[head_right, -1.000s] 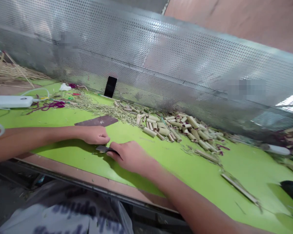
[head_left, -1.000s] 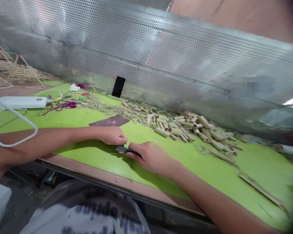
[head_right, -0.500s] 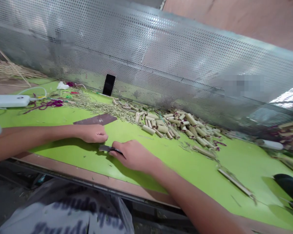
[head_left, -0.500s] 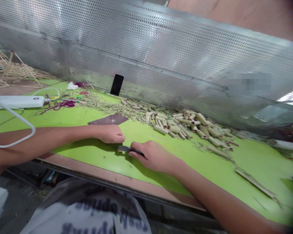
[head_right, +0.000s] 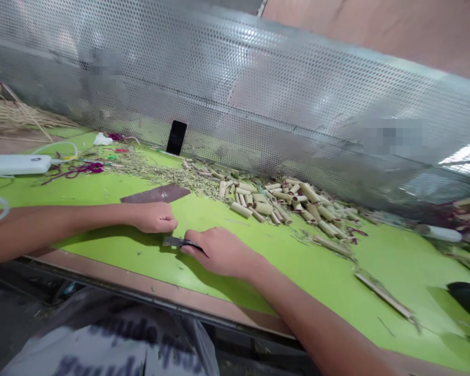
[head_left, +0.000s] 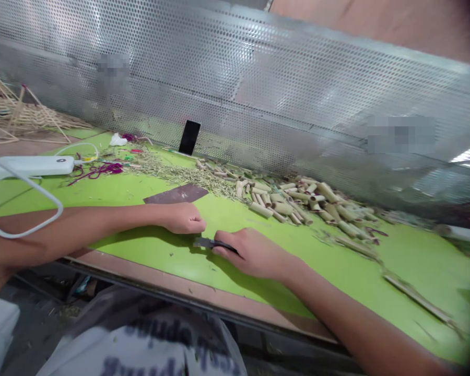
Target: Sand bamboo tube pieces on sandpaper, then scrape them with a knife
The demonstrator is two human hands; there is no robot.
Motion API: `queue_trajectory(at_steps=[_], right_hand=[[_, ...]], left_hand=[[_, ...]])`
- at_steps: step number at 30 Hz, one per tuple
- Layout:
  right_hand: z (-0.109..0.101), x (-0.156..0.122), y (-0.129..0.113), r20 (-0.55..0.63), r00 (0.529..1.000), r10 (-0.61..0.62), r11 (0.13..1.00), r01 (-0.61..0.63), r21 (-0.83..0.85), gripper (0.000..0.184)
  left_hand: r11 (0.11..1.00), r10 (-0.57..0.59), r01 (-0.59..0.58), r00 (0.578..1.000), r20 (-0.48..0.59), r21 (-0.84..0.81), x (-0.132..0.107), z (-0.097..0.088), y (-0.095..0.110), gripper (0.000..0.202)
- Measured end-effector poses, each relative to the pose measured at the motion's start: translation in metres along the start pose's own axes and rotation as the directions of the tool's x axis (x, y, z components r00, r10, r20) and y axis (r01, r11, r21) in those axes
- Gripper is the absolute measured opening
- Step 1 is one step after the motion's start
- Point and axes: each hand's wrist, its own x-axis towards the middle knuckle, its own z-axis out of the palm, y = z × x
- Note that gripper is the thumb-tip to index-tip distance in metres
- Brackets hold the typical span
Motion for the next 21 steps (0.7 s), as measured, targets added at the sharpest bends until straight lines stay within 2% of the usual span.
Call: queue_trajectory(at_steps=[5, 9, 14, 18, 21], right_hand=[[-0.003, 0.001, -0.009, 0.008, 1.0, -0.016, 1.0, 0.016, -0.018, 0.033], [-0.002, -0.009, -0.004, 0.031, 0.999, -0.039, 0.999, 0.04, -0.032, 0.029], [0.002, -0.009, 0.006, -0.072, 0.991, -0.112, 0.994, 0.111, -0.023, 0.035], [0.005, -0.004, 0.009, -0.169, 0.984, -0.056, 0.995, 0.041, -0.091, 0.039], [0.004, -0.002, 0.006, -0.152, 0.988, -0.034, 0.992, 0.014, -0.127, 0.036]], left_hand=[[1.0, 0.009, -0.01, 1.0, -0.019, -0.019, 0.001, 0.001, -0.001, 0.039], [1.0, 0.002, -0.003, 1.0, -0.01, -0.027, -0.001, 0.001, -0.002, 0.038], [0.998, -0.032, 0.032, 0.999, -0.006, -0.046, 0.0, 0.001, 0.0, 0.039], [0.996, -0.042, 0.043, 0.999, 0.004, -0.077, 0.004, 0.0, 0.004, 0.039], [0.995, -0.062, 0.062, 0.998, 0.004, -0.079, 0.006, -0.001, 0.007, 0.041]])
